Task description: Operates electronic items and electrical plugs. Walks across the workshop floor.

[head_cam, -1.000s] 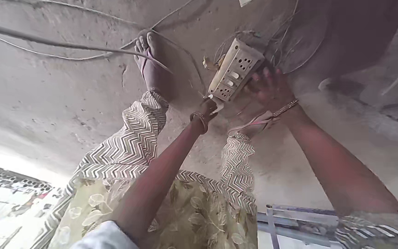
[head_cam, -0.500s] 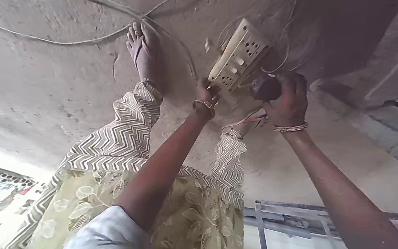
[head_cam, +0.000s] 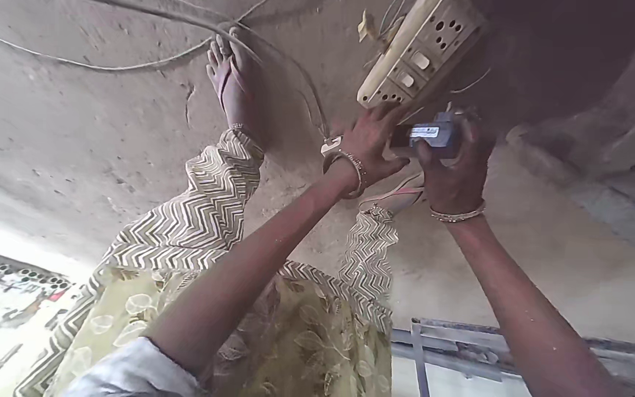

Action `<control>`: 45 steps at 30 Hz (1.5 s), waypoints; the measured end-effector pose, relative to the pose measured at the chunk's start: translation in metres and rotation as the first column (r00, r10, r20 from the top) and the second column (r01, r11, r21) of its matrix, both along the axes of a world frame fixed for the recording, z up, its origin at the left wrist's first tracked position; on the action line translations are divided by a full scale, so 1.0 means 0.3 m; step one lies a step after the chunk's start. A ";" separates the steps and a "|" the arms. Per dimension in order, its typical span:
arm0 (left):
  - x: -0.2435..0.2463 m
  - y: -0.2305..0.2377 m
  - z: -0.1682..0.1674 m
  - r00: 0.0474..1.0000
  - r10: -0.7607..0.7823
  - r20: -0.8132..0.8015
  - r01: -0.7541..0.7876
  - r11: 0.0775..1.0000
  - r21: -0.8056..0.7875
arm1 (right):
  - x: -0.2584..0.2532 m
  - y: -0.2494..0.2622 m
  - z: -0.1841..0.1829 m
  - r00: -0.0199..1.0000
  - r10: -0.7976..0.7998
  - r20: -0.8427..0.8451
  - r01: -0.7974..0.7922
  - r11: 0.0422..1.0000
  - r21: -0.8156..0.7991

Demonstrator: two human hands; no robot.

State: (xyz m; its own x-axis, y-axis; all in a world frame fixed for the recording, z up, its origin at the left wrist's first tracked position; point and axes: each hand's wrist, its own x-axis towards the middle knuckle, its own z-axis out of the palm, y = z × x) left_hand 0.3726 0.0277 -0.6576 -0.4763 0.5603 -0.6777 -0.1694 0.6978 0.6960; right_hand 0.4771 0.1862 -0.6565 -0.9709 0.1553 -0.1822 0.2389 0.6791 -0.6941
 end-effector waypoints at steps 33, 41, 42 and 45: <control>0.133 0.000 0.014 0.861 0.228 0.454 -0.203 0.974 -0.105 | -0.038 -0.119 -0.055 0.929 -0.097 0.357 0.017 0.975 0.222; 0.113 -0.004 0.024 0.869 0.307 0.388 -0.266 0.951 -0.156 | -0.106 -0.147 -0.034 0.945 0.031 0.325 -0.147 0.929 0.339; 0.100 -0.002 0.038 0.904 0.291 0.313 -0.236 0.951 -0.201 | -0.118 -0.157 -0.035 0.941 0.045 0.336 -0.170 0.920 0.353; 0.086 -0.005 0.063 0.998 0.060 0.011 -0.054 0.960 -0.274 | -0.151 -0.187 -0.034 0.909 0.020 0.415 -0.182 0.917 0.355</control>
